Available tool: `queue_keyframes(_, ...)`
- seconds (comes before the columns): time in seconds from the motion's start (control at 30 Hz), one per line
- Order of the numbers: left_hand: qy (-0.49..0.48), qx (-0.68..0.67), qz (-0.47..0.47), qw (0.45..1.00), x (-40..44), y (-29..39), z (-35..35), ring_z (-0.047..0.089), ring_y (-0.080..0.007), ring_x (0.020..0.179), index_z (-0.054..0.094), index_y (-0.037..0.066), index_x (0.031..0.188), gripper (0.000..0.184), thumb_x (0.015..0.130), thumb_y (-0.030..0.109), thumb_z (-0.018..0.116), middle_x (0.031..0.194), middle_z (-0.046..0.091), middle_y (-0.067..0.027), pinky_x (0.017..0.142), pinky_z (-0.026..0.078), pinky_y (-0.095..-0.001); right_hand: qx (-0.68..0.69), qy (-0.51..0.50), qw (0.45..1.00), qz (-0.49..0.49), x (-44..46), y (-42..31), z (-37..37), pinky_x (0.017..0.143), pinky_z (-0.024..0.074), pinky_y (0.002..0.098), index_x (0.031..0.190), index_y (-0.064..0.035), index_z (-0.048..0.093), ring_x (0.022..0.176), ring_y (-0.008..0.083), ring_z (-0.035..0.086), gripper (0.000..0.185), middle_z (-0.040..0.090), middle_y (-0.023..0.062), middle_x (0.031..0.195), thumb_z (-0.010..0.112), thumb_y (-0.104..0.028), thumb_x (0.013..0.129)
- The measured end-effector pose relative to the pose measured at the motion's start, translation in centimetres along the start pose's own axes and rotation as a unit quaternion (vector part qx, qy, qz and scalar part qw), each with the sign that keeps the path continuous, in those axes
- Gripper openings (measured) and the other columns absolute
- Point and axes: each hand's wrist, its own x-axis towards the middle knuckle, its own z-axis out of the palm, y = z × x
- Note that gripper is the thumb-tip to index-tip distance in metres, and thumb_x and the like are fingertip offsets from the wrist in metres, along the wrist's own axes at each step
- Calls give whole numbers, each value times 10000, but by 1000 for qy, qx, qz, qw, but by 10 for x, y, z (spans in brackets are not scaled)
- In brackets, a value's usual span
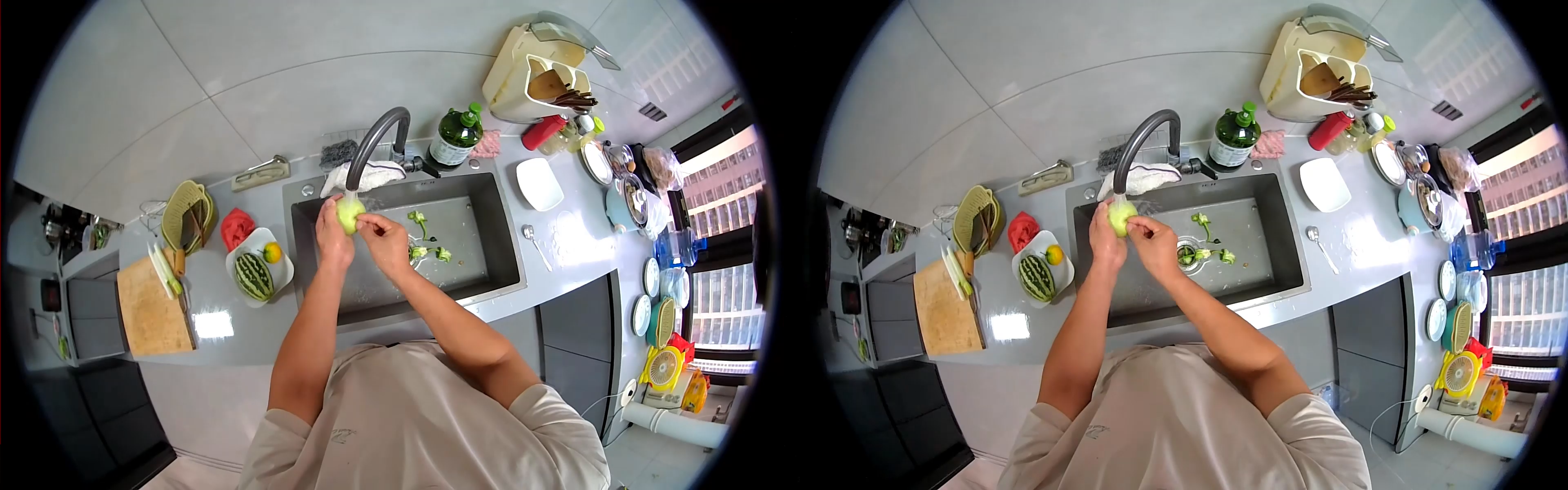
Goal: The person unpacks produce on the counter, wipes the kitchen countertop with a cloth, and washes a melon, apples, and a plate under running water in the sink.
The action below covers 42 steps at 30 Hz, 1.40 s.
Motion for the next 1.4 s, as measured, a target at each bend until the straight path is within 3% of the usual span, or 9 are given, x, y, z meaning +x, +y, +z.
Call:
queue_keyframes(0.33,-42,113,107,987,-4,0,-3,631,-156,1026,610,9,1321,387,1111,323,525,1177,656,-71,906,524,-323,115,-22,982,151,4,-12,-4,618,410,212,994,-5,743,698,33,502,77,638,-43,808,733,-75,961)
queue_keyframes(0.73,-43,201,162,965,-8,4,-9,624,-134,978,642,22,1282,353,1100,308,547,1109,666,-36,875,516,-299,-61,-95,979,168,17,25,-8,582,493,349,957,-30,622,645,196,579,179,603,46,776,638,-207,977)
queue_keyframes(0.8,-21,145,122,982,-4,5,-12,643,-149,976,649,20,1263,339,1095,296,546,1109,676,-46,870,528,-310,-349,-141,924,-71,17,24,-23,675,546,432,1000,-23,613,705,345,650,200,665,117,832,622,-222,985)
queue_keyframes(0.93,81,-31,-94,992,-5,9,-10,686,-205,975,653,36,1215,316,1079,300,545,1074,692,-73,839,564,-361,-301,21,866,-399,15,-18,-26,811,551,492,1107,-20,620,877,454,677,239,698,207,944,610,-234,1000)
queue_keyframes(1.03,101,-75,-173,977,-11,-10,-5,683,-208,943,647,45,1213,319,1069,317,562,1036,675,-54,795,573,-386,-388,-126,861,-303,8,-23,-19,847,544,469,1210,-27,626,959,410,682,314,704,239,1036,576,-284,1035)
queue_keyframes(1.13,-29,187,117,975,-23,-11,1,644,-155,832,655,31,1237,300,1076,269,570,1037,675,-44,705,556,-345,-336,-111,928,-121,27,-2,-8,833,535,532,1202,-37,634,880,441,685,419,704,263,966,485,-407,1070)
queue_keyframes(1.2,-76,228,118,964,-29,3,-2,647,-149,847,662,22,1239,298,1077,256,569,1027,682,-48,741,552,-333,-150,-58,985,55,36,13,2,781,540,554,1190,-27,584,809,450,691,547,704,266,953,356,-514,1091)
queue_keyframes(1.33,-64,151,54,985,-30,12,5,668,-158,882,687,-2,1205,299,1059,245,604,986,708,-61,817,550,-320,-38,-184,913,363,30,-10,3,807,526,592,1100,-3,590,840,501,692,598,699,325,989,285,-518,1099)
queue_keyframes(1.4,44,-30,-52,997,-14,0,5,683,-178,894,712,-7,1137,299,1050,261,612,1016,727,-80,830,552,-327,-348,-88,933,-31,10,-8,3,809,525,602,1052,22,605,870,527,686,637,690,352,939,280,-525,1088)
